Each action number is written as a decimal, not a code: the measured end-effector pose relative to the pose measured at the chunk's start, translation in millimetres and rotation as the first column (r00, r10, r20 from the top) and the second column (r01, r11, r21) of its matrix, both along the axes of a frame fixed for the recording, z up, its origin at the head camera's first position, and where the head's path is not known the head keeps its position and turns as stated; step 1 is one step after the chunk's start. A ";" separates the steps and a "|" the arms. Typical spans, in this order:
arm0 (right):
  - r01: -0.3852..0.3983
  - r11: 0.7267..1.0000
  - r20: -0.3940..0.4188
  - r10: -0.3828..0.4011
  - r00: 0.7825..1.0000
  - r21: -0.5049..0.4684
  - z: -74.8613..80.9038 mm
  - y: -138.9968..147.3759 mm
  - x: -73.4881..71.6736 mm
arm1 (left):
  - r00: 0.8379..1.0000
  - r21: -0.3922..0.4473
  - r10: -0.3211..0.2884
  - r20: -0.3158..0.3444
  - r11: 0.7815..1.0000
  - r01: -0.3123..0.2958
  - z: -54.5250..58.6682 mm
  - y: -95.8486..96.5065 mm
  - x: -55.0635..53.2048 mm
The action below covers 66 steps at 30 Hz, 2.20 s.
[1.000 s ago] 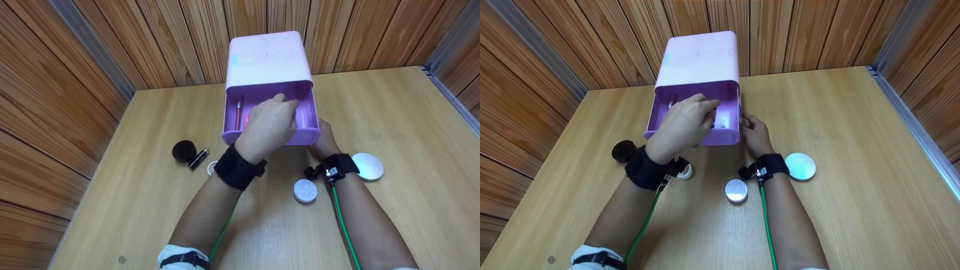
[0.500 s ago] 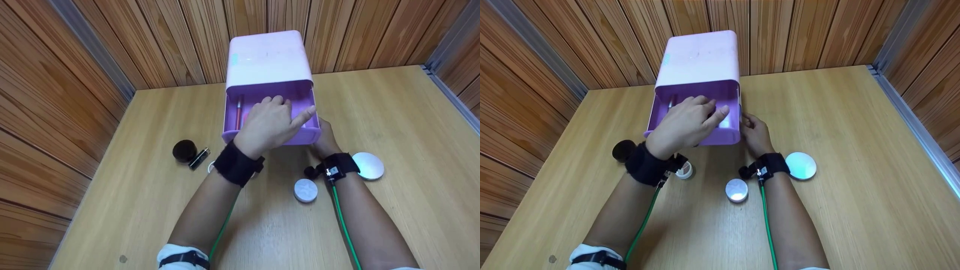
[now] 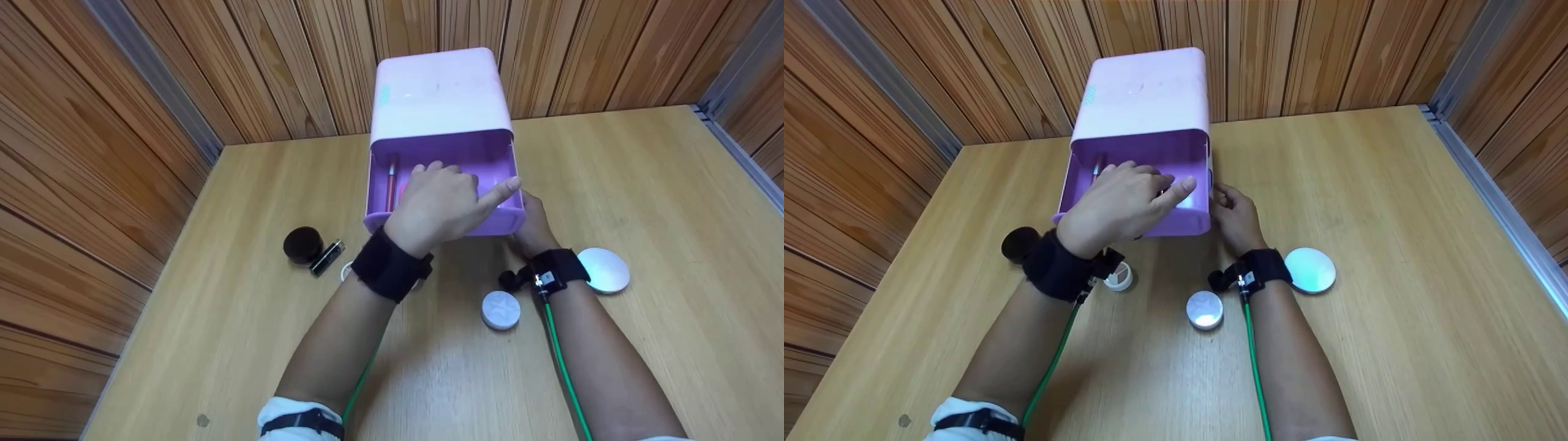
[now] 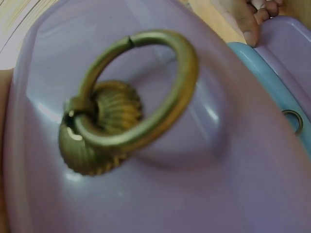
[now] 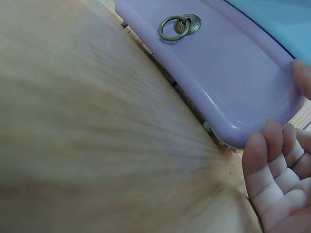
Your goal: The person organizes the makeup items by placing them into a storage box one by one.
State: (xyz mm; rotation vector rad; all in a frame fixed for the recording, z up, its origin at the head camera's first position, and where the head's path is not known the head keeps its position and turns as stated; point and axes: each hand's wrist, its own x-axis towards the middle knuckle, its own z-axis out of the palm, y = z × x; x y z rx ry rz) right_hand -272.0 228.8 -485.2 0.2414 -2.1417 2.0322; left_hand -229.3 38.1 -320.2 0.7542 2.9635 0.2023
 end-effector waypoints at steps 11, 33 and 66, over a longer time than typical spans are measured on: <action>-0.016 0.999 0.024 0.017 1.000 -0.034 -1.6 -8.6 -2.2 | 0.945 0.151 0.011 -0.327 0.988 0.040 1.9 -24.5 17.7; -0.015 0.999 0.021 0.015 1.000 -0.035 0.4 -1.6 -0.6 | 0.823 0.286 0.181 -0.539 0.958 -0.023 -81.3 -183.7 30.6; 0.005 0.999 0.052 -0.002 0.999 -0.054 -1.0 -1.2 -1.8 | 0.987 0.436 0.136 0.089 0.885 -0.162 -100.9 -201.1 0.8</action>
